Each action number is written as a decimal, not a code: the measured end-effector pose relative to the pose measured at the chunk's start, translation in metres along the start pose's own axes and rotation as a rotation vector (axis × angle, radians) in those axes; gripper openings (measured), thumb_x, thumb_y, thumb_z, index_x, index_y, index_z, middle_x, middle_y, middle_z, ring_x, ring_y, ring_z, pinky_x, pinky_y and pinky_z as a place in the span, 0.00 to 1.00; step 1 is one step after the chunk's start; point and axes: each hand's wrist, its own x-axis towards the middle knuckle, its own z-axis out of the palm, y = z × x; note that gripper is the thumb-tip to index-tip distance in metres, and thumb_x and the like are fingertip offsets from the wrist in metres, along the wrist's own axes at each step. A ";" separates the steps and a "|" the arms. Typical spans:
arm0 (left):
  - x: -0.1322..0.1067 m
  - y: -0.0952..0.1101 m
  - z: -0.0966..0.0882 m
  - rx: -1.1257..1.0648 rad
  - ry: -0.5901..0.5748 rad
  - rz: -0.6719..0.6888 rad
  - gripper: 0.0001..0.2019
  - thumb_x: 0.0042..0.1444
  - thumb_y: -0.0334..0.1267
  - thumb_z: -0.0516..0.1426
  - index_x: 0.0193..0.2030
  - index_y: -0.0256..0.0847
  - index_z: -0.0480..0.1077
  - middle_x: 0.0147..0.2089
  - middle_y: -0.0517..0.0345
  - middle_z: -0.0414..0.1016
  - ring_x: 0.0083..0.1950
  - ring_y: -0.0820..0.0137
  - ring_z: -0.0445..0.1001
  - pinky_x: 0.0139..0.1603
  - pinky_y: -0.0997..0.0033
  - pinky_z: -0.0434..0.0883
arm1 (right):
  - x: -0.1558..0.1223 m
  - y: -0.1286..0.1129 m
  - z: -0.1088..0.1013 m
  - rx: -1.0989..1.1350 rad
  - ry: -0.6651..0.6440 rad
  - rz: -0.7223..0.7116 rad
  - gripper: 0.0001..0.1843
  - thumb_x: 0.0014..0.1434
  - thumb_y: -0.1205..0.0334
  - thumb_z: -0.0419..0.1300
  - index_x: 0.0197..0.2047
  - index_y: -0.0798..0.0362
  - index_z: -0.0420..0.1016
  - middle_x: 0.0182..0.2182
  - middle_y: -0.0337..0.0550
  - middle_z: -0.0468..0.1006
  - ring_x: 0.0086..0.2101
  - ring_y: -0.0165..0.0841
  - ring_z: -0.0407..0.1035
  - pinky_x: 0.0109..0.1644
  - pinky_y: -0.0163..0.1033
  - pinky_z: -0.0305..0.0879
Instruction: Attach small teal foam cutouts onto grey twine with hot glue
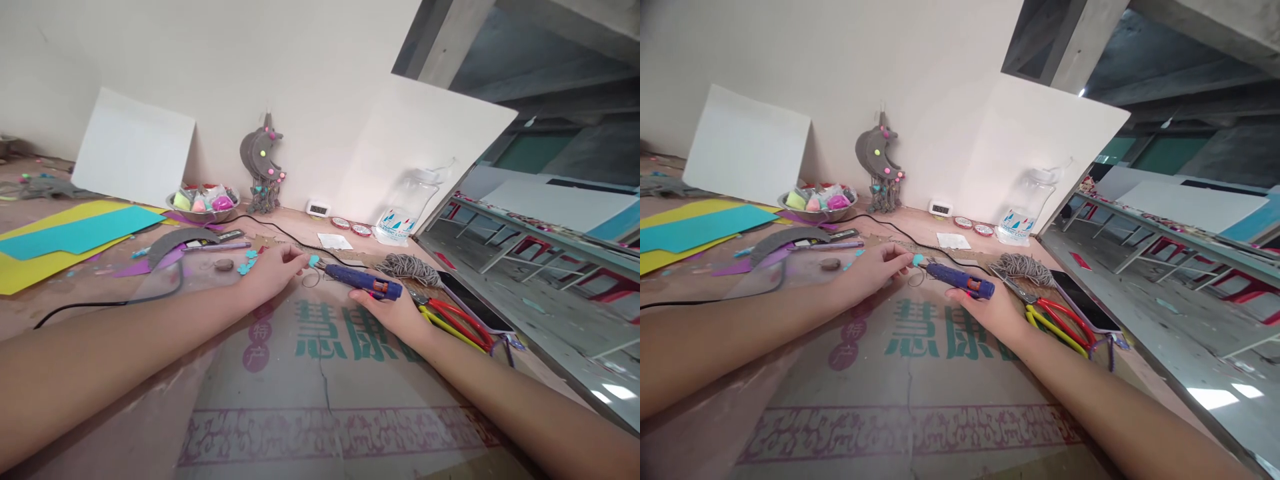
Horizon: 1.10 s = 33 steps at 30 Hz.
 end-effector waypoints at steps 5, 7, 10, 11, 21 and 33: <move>0.001 -0.003 0.000 0.020 0.006 0.003 0.14 0.53 0.49 0.54 0.33 0.39 0.69 0.31 0.60 0.73 0.32 0.72 0.69 0.32 0.74 0.63 | 0.000 0.005 -0.001 -0.048 0.016 0.011 0.18 0.50 0.47 0.62 0.39 0.51 0.71 0.31 0.41 0.78 0.32 0.37 0.72 0.38 0.40 0.68; 0.002 -0.004 0.000 0.028 0.008 0.000 0.14 0.53 0.49 0.54 0.32 0.39 0.69 0.30 0.60 0.72 0.31 0.72 0.69 0.31 0.74 0.62 | -0.001 0.006 -0.001 -0.050 0.018 0.015 0.20 0.50 0.47 0.62 0.41 0.51 0.72 0.32 0.41 0.78 0.33 0.37 0.73 0.38 0.39 0.68; 0.002 -0.003 0.000 0.028 0.008 -0.001 0.14 0.53 0.49 0.54 0.33 0.39 0.69 0.31 0.61 0.72 0.32 0.72 0.69 0.33 0.73 0.63 | -0.001 0.005 -0.001 -0.074 0.019 0.021 0.21 0.50 0.47 0.63 0.44 0.51 0.73 0.33 0.41 0.79 0.34 0.37 0.73 0.38 0.39 0.68; 0.002 -0.003 0.000 0.026 0.009 0.000 0.14 0.54 0.49 0.54 0.33 0.39 0.69 0.31 0.61 0.72 0.33 0.72 0.70 0.33 0.73 0.63 | -0.001 0.005 -0.001 -0.078 0.022 0.020 0.22 0.50 0.47 0.63 0.44 0.51 0.73 0.33 0.41 0.79 0.34 0.37 0.73 0.39 0.39 0.69; 0.000 -0.001 0.000 -0.009 0.003 0.001 0.14 0.53 0.49 0.54 0.33 0.39 0.69 0.32 0.59 0.73 0.33 0.72 0.69 0.33 0.73 0.63 | 0.000 0.008 0.000 -0.070 0.056 -0.009 0.21 0.49 0.50 0.64 0.44 0.50 0.74 0.32 0.40 0.80 0.33 0.37 0.74 0.37 0.39 0.69; -0.002 0.005 -0.001 -0.019 0.006 -0.007 0.12 0.53 0.46 0.55 0.32 0.38 0.69 0.31 0.60 0.73 0.30 0.74 0.69 0.31 0.75 0.63 | -0.002 0.003 0.001 -0.066 0.041 0.011 0.19 0.50 0.49 0.63 0.42 0.50 0.75 0.31 0.40 0.79 0.32 0.36 0.73 0.36 0.38 0.69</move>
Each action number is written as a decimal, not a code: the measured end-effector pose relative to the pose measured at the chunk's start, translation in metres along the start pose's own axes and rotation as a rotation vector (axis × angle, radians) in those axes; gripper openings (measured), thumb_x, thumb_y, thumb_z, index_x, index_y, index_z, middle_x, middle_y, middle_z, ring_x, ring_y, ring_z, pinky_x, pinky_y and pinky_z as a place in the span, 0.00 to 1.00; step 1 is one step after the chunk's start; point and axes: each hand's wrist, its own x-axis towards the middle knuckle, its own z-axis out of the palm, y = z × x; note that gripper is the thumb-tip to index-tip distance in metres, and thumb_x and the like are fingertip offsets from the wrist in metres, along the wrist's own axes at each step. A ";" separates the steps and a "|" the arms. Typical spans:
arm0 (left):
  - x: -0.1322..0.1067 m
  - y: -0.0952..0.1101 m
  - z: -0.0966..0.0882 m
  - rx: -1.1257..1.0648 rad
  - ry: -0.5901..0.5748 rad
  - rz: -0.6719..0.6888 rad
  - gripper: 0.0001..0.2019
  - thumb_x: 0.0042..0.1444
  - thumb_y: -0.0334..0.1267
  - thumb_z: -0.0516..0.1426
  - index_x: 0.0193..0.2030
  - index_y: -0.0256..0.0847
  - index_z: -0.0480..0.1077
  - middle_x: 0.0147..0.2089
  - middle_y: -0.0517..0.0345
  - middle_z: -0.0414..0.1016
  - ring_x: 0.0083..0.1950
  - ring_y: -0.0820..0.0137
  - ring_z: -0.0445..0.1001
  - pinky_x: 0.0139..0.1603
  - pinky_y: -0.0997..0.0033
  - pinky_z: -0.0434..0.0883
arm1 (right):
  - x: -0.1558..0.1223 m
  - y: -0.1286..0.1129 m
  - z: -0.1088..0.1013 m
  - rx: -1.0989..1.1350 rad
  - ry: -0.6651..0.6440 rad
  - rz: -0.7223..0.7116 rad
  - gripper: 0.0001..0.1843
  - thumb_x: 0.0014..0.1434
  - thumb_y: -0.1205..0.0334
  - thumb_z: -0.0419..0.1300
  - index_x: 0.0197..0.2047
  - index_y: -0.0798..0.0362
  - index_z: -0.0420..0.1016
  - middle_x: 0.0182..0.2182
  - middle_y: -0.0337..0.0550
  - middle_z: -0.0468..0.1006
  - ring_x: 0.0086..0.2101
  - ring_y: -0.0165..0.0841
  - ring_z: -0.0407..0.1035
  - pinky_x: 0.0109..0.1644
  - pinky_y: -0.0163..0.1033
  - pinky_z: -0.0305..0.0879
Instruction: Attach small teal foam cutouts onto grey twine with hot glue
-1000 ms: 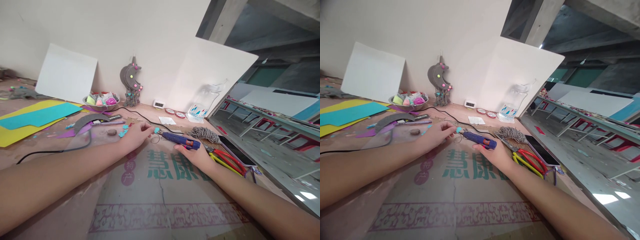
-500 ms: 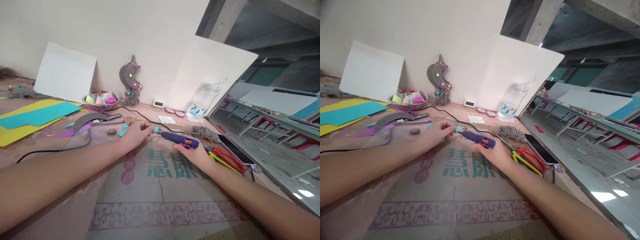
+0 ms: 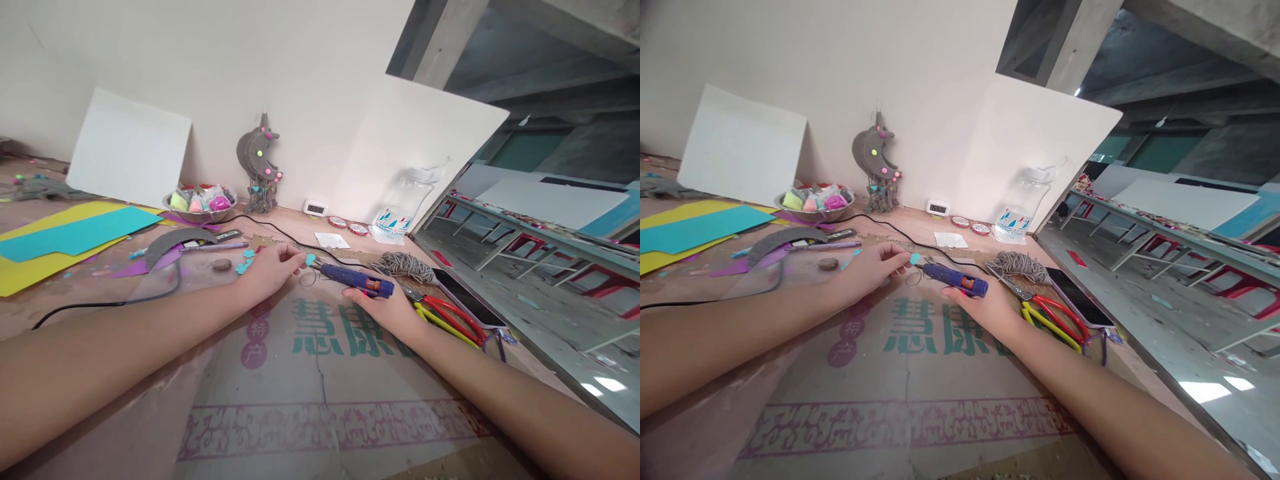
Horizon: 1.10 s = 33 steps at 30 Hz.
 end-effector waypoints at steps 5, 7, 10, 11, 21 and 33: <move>0.000 -0.002 0.000 -0.004 -0.005 0.009 0.12 0.53 0.46 0.55 0.33 0.38 0.69 0.30 0.60 0.73 0.30 0.74 0.69 0.30 0.75 0.63 | 0.000 0.001 -0.001 -0.023 0.004 -0.010 0.19 0.49 0.49 0.63 0.42 0.50 0.75 0.30 0.40 0.79 0.31 0.36 0.73 0.35 0.37 0.69; 0.001 -0.003 0.000 0.004 -0.006 0.008 0.12 0.53 0.47 0.54 0.32 0.38 0.69 0.30 0.60 0.72 0.31 0.74 0.69 0.31 0.75 0.63 | 0.000 0.002 -0.001 -0.035 0.011 -0.007 0.20 0.49 0.48 0.63 0.43 0.50 0.75 0.30 0.39 0.79 0.31 0.35 0.73 0.34 0.37 0.68; 0.002 -0.004 0.000 0.002 -0.010 0.009 0.12 0.53 0.47 0.54 0.32 0.39 0.69 0.30 0.60 0.72 0.31 0.73 0.69 0.31 0.75 0.63 | 0.000 0.001 0.000 -0.032 0.011 -0.004 0.20 0.49 0.48 0.63 0.44 0.50 0.75 0.31 0.39 0.79 0.31 0.35 0.73 0.35 0.37 0.68; 0.002 -0.004 0.000 0.003 -0.010 0.008 0.13 0.53 0.47 0.54 0.32 0.39 0.69 0.30 0.60 0.72 0.31 0.73 0.69 0.31 0.75 0.63 | 0.000 0.001 0.000 -0.026 0.006 -0.006 0.20 0.49 0.48 0.63 0.43 0.50 0.75 0.31 0.39 0.79 0.31 0.35 0.73 0.35 0.37 0.68; -0.002 0.001 -0.001 0.018 -0.015 -0.001 0.13 0.52 0.48 0.55 0.32 0.39 0.69 0.31 0.60 0.73 0.31 0.73 0.70 0.31 0.75 0.63 | 0.000 0.003 0.000 -0.020 0.009 -0.006 0.19 0.50 0.48 0.63 0.42 0.50 0.75 0.31 0.39 0.79 0.32 0.36 0.73 0.38 0.38 0.70; -0.001 0.001 -0.001 -0.006 -0.024 -0.002 0.12 0.52 0.47 0.55 0.32 0.39 0.69 0.31 0.60 0.73 0.31 0.74 0.70 0.33 0.75 0.64 | 0.000 0.007 0.000 -0.039 0.039 -0.013 0.15 0.48 0.50 0.64 0.38 0.49 0.76 0.26 0.38 0.78 0.33 0.38 0.73 0.37 0.40 0.70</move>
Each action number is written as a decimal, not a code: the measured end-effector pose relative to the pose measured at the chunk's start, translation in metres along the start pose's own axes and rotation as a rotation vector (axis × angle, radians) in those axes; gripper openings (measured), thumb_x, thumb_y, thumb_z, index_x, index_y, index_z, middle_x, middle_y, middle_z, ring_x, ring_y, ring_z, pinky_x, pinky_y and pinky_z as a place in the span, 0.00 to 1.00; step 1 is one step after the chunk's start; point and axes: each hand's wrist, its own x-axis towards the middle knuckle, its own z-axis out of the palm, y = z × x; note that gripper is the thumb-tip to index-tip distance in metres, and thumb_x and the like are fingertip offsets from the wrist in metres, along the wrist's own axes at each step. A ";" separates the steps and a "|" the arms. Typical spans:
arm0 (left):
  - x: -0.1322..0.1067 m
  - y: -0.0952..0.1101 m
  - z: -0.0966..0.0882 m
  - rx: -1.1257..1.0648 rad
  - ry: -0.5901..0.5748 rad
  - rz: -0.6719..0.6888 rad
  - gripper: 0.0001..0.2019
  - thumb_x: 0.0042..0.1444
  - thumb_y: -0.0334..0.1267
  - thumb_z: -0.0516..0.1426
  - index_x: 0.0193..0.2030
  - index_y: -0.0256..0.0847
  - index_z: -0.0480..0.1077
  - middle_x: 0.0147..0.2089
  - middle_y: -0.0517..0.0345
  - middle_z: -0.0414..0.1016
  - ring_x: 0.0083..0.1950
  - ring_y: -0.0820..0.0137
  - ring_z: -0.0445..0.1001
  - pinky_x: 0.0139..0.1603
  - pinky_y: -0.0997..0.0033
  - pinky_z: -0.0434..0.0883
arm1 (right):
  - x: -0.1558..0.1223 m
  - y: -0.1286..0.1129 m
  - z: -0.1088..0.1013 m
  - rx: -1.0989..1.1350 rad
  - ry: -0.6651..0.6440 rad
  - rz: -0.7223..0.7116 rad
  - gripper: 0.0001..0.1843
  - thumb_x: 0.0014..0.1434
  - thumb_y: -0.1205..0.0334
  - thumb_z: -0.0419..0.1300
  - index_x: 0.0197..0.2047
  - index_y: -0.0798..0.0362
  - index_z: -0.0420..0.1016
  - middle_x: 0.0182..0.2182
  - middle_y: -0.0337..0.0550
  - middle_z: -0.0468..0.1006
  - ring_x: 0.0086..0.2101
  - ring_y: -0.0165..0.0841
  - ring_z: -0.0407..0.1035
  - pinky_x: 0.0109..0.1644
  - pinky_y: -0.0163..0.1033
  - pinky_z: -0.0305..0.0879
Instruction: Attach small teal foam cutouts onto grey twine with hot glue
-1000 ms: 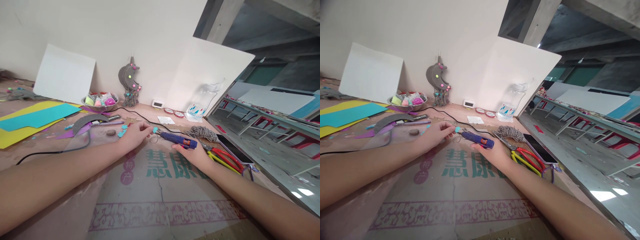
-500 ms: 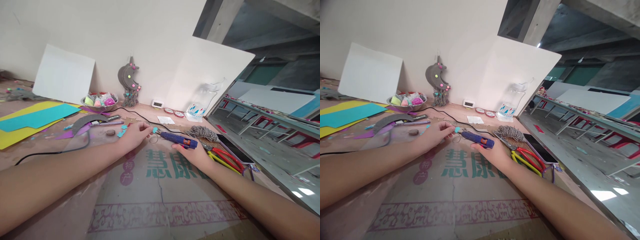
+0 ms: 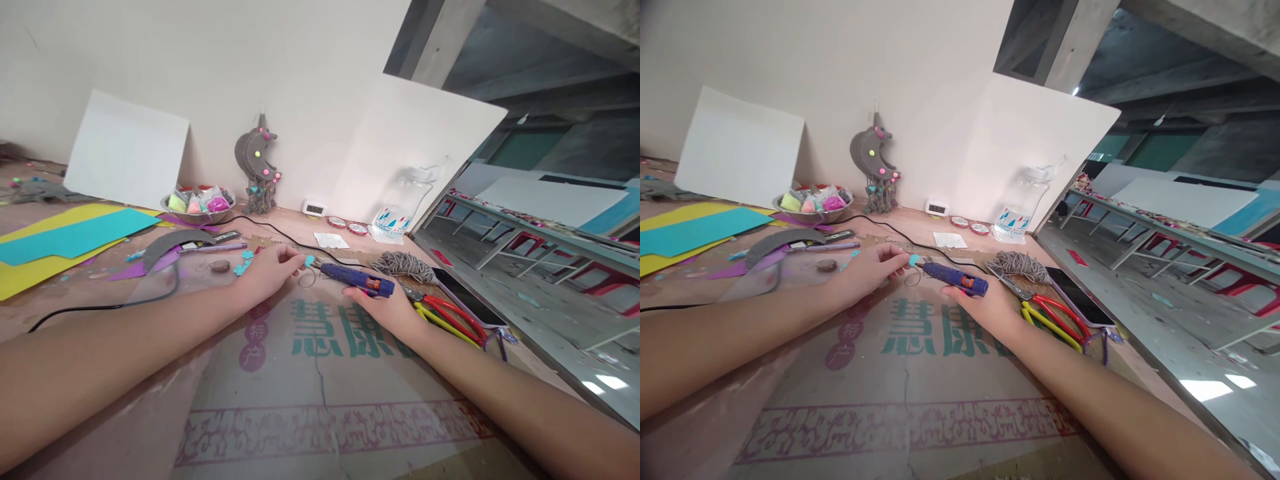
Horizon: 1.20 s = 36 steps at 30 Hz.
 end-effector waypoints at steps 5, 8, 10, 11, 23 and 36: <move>0.000 0.000 0.001 -0.008 0.009 -0.018 0.13 0.51 0.47 0.56 0.32 0.39 0.68 0.30 0.60 0.73 0.30 0.73 0.70 0.32 0.74 0.64 | 0.000 0.000 0.000 -0.001 -0.002 0.013 0.15 0.49 0.50 0.64 0.38 0.48 0.76 0.28 0.38 0.79 0.32 0.38 0.73 0.37 0.40 0.70; 0.000 0.002 0.001 -0.007 0.018 -0.031 0.13 0.51 0.47 0.55 0.32 0.38 0.68 0.29 0.60 0.73 0.29 0.73 0.69 0.31 0.74 0.64 | 0.000 -0.002 0.000 0.004 -0.002 0.013 0.15 0.49 0.50 0.64 0.38 0.49 0.76 0.28 0.38 0.79 0.31 0.37 0.73 0.36 0.39 0.70; -0.001 0.003 0.001 -0.005 0.017 -0.026 0.13 0.52 0.47 0.55 0.32 0.38 0.68 0.29 0.59 0.72 0.30 0.73 0.69 0.32 0.74 0.64 | 0.000 -0.002 0.000 0.009 -0.008 0.003 0.15 0.49 0.50 0.64 0.38 0.49 0.76 0.28 0.39 0.78 0.31 0.37 0.72 0.36 0.39 0.70; -0.001 0.003 0.001 -0.003 0.016 -0.023 0.13 0.52 0.47 0.55 0.32 0.38 0.68 0.30 0.59 0.72 0.31 0.73 0.69 0.33 0.74 0.64 | -0.001 -0.003 -0.001 0.009 -0.012 -0.003 0.15 0.49 0.49 0.63 0.37 0.49 0.76 0.27 0.39 0.78 0.31 0.37 0.72 0.37 0.39 0.70; -0.002 0.003 0.000 0.028 -0.002 -0.018 0.14 0.52 0.49 0.55 0.32 0.39 0.68 0.32 0.59 0.73 0.32 0.72 0.70 0.34 0.74 0.64 | 0.000 -0.004 0.000 0.023 -0.043 0.005 0.17 0.51 0.48 0.61 0.38 0.50 0.74 0.29 0.39 0.78 0.30 0.35 0.72 0.37 0.38 0.69; 0.000 -0.001 0.001 0.003 0.005 -0.003 0.14 0.52 0.49 0.55 0.32 0.39 0.68 0.31 0.59 0.73 0.32 0.72 0.70 0.34 0.74 0.64 | -0.001 -0.004 -0.001 0.006 -0.013 0.005 0.17 0.49 0.49 0.63 0.39 0.49 0.76 0.28 0.38 0.78 0.29 0.36 0.72 0.34 0.38 0.69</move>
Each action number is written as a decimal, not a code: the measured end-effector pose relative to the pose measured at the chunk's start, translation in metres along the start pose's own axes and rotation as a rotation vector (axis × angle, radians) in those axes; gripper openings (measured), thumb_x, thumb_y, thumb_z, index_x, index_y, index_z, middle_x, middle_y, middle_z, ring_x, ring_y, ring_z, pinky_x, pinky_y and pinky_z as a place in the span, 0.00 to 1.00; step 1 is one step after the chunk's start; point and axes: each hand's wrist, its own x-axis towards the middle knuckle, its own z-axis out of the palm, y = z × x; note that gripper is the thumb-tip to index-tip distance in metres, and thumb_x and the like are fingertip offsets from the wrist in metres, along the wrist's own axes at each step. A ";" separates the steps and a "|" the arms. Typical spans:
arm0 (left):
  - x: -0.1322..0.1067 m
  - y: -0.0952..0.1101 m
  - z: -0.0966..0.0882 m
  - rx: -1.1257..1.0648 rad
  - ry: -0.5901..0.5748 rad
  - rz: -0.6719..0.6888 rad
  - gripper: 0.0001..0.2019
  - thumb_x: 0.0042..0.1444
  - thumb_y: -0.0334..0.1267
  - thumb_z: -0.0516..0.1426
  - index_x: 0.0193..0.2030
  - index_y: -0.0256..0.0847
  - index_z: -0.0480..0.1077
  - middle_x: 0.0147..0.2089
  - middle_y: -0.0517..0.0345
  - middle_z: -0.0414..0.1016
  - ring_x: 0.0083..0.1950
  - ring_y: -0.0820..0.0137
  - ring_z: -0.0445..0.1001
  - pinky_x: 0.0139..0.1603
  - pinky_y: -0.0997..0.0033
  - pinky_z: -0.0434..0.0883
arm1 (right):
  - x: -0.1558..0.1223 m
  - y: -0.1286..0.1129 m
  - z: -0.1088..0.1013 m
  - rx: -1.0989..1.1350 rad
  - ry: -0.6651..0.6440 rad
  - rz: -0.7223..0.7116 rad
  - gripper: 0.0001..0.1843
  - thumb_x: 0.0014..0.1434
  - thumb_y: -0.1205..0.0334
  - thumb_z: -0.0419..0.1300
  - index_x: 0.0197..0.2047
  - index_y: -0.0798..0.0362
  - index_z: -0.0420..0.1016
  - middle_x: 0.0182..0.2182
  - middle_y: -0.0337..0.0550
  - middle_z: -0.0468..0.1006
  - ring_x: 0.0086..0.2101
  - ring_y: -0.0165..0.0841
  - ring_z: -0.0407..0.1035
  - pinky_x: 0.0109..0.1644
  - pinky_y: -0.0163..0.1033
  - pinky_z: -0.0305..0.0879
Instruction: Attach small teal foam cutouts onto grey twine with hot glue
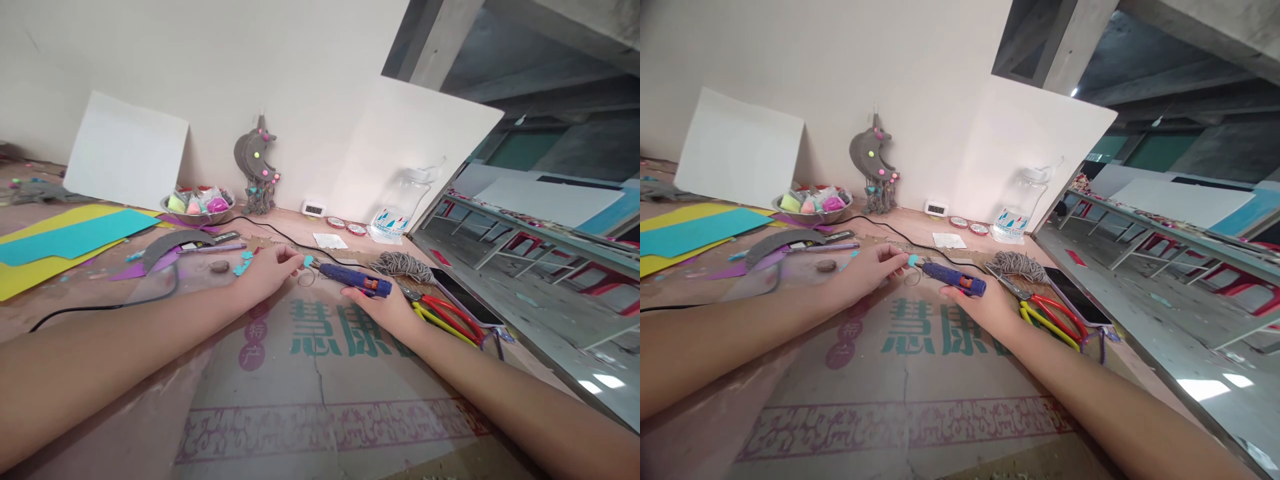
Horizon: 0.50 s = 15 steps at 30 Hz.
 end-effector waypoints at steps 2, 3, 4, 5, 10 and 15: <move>0.000 0.001 0.000 0.001 0.014 -0.008 0.14 0.52 0.49 0.55 0.32 0.39 0.69 0.30 0.59 0.73 0.31 0.72 0.70 0.33 0.74 0.64 | 0.000 -0.001 0.000 0.009 -0.003 0.006 0.18 0.49 0.49 0.63 0.40 0.49 0.75 0.28 0.38 0.78 0.29 0.35 0.72 0.33 0.37 0.69; 0.000 0.001 0.001 -0.003 0.022 -0.017 0.14 0.51 0.49 0.55 0.32 0.39 0.69 0.30 0.59 0.73 0.31 0.72 0.70 0.32 0.74 0.64 | 0.000 -0.002 0.000 0.017 -0.011 0.007 0.18 0.49 0.48 0.63 0.41 0.49 0.75 0.28 0.38 0.78 0.29 0.35 0.72 0.33 0.37 0.69; 0.000 0.002 0.001 -0.010 0.032 -0.029 0.13 0.51 0.48 0.55 0.31 0.39 0.68 0.29 0.59 0.73 0.31 0.72 0.70 0.32 0.74 0.64 | 0.000 -0.002 0.000 0.028 -0.024 0.008 0.19 0.49 0.48 0.63 0.41 0.50 0.75 0.28 0.38 0.78 0.29 0.35 0.72 0.32 0.37 0.68; 0.000 0.003 0.001 -0.019 0.041 -0.040 0.13 0.51 0.48 0.55 0.31 0.39 0.68 0.29 0.59 0.73 0.30 0.73 0.70 0.32 0.74 0.64 | 0.000 -0.003 0.000 0.042 -0.038 0.010 0.19 0.49 0.48 0.63 0.41 0.50 0.74 0.29 0.39 0.78 0.29 0.35 0.72 0.32 0.37 0.68; -0.001 0.007 0.001 -0.043 0.067 -0.071 0.13 0.52 0.48 0.55 0.31 0.39 0.67 0.30 0.59 0.72 0.29 0.74 0.69 0.31 0.75 0.64 | 0.001 -0.009 -0.004 0.149 -0.027 -0.024 0.16 0.52 0.48 0.61 0.36 0.52 0.71 0.28 0.40 0.76 0.30 0.34 0.70 0.34 0.37 0.67; -0.001 0.005 0.001 -0.044 0.050 -0.053 0.14 0.52 0.49 0.55 0.31 0.38 0.67 0.29 0.60 0.70 0.30 0.73 0.68 0.31 0.74 0.63 | 0.009 -0.027 -0.024 0.212 0.032 -0.115 0.15 0.59 0.50 0.54 0.32 0.53 0.71 0.29 0.43 0.75 0.27 0.31 0.67 0.34 0.37 0.65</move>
